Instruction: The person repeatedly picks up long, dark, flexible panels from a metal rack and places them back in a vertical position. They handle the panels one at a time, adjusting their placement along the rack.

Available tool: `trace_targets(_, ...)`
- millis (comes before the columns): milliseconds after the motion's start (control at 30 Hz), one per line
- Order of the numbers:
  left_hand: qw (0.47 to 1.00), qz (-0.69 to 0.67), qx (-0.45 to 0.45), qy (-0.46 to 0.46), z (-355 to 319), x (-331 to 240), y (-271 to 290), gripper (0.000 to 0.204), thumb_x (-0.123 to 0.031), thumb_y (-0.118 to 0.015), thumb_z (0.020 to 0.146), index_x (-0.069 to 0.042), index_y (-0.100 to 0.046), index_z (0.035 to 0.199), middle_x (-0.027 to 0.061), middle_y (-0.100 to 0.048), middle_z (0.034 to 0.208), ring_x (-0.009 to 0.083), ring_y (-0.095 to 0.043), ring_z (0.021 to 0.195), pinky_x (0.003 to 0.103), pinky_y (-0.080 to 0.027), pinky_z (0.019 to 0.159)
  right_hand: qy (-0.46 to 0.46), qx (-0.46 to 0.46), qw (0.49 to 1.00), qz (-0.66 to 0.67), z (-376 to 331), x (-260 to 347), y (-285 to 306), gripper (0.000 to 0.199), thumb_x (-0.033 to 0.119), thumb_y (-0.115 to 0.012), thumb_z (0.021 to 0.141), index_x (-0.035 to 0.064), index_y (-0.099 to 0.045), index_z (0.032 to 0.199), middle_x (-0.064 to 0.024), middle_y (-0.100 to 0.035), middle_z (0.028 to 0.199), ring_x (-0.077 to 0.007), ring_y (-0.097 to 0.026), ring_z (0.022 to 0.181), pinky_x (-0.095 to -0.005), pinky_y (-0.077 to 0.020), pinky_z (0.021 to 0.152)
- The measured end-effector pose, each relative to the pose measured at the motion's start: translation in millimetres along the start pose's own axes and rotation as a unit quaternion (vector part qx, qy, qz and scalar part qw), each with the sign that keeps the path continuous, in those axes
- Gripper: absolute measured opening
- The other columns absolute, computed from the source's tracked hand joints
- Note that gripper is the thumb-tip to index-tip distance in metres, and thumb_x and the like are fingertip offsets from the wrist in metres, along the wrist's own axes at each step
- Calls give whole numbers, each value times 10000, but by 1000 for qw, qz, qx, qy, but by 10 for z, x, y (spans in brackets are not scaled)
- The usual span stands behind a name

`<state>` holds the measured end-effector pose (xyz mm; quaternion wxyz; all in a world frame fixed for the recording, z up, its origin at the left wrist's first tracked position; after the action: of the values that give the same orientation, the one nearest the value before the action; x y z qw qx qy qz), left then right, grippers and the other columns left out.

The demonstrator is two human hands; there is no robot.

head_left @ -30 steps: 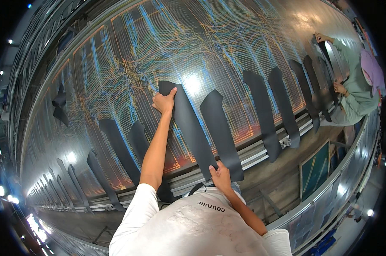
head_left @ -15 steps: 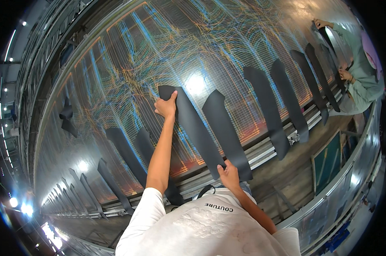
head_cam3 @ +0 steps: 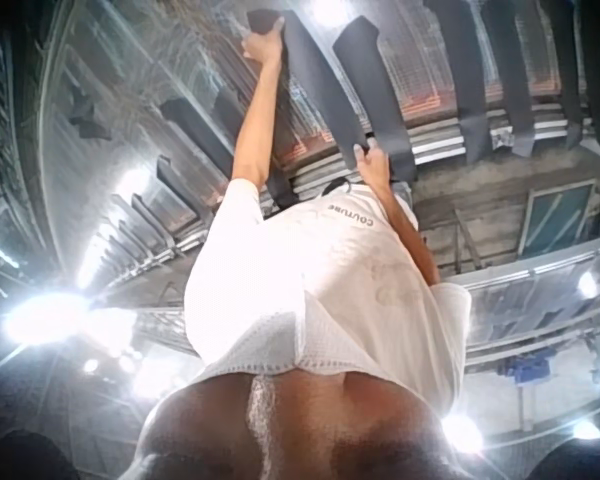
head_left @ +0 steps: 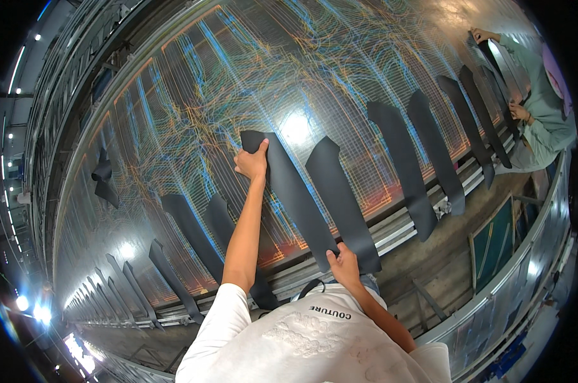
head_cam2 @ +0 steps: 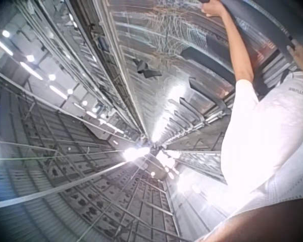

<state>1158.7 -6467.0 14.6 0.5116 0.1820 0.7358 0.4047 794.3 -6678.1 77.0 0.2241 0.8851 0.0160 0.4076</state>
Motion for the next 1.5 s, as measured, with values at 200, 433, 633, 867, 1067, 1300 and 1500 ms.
trace_targets(200, 998, 50, -38, -27, 54, 26, -76, 742, -618, -840, 655, 49, -713, 954, 207, -710, 966, 387, -583, 1097, 543, -339, 1010, 1, 9, 998, 65, 36, -191, -130, 258, 199, -690, 921, -21, -577, 847, -111, -569, 549, -223, -607, 474, -380, -430, 472)
trace_targets(433, 996, 73, -36, -31, 61, 50, -67, 878, -629, -844, 649, 127, -668, 1060, 240, -698, 1010, 404, -545, 1140, 534, -337, 1013, -104, 6, 992, 67, 146, -391, -124, 301, 219, -745, 883, -46, -636, 792, -112, -646, 564, -207, -675, 488, -332, -503, 472)
trace_targets(633, 998, 63, -13, -21, 115, 126, -145, 859, -626, -849, 655, 127, -666, 1025, 230, -696, 975, 399, -545, 1131, 545, -344, 1007, -138, 24, 990, -7, 261, -482, -165, 335, 243, -764, 850, 37, -598, 644, -89, -652, 557, -218, -678, 491, -352, -540, 548)
trace_targets(867, 997, 61, -27, -35, 96, 81, -114, 783, -623, -853, 648, 90, -680, 922, 202, -696, 907, 393, -549, 1105, 557, -351, 985, -139, 9, 990, -19, 282, -598, -190, 364, 278, -769, 853, 55, -594, 624, -89, -653, 541, -214, -685, 500, -358, -548, 582)
trace_targets(1067, 997, 60, -36, -40, 74, 59, -88, 761, -621, -855, 640, 67, -687, 918, 178, -701, 915, 375, -554, 1101, 532, -348, 994, -143, 11, 989, -25, 281, -565, -179, 379, 285, -767, 857, 56, -582, 619, -92, -660, 554, -216, -690, 504, -369, -553, 599)
trace_targets(1300, 998, 49, -26, -34, 101, 85, -106, 864, -650, -853, 620, 126, -685, 960, 267, -705, 1016, 437, -613, 1101, 638, -290, 1077, -147, 7, 988, -48, 276, -589, -209, 352, 290, -772, 841, 57, -601, 640, -100, -669, 581, -279, -704, 601, -412, -548, 650)
trace_targets(1500, 998, 59, -19, -33, 84, 67, -117, 862, -644, -842, 647, 124, -667, 997, 222, -700, 978, 379, -550, 1125, 517, -345, 998, -161, 9, 986, -44, 270, -605, -206, 331, 294, -780, 825, 47, -622, 672, -120, -676, 624, -338, -699, 692, -451, -537, 696)
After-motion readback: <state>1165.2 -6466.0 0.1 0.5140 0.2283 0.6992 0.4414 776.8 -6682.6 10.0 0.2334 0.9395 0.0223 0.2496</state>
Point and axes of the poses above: each hand's wrist, its own z-axis towards the middle knuckle, its own y-axis out of the back of the hand, x = y × z, the point moved 9 cm from there along z, towards the middle knuckle
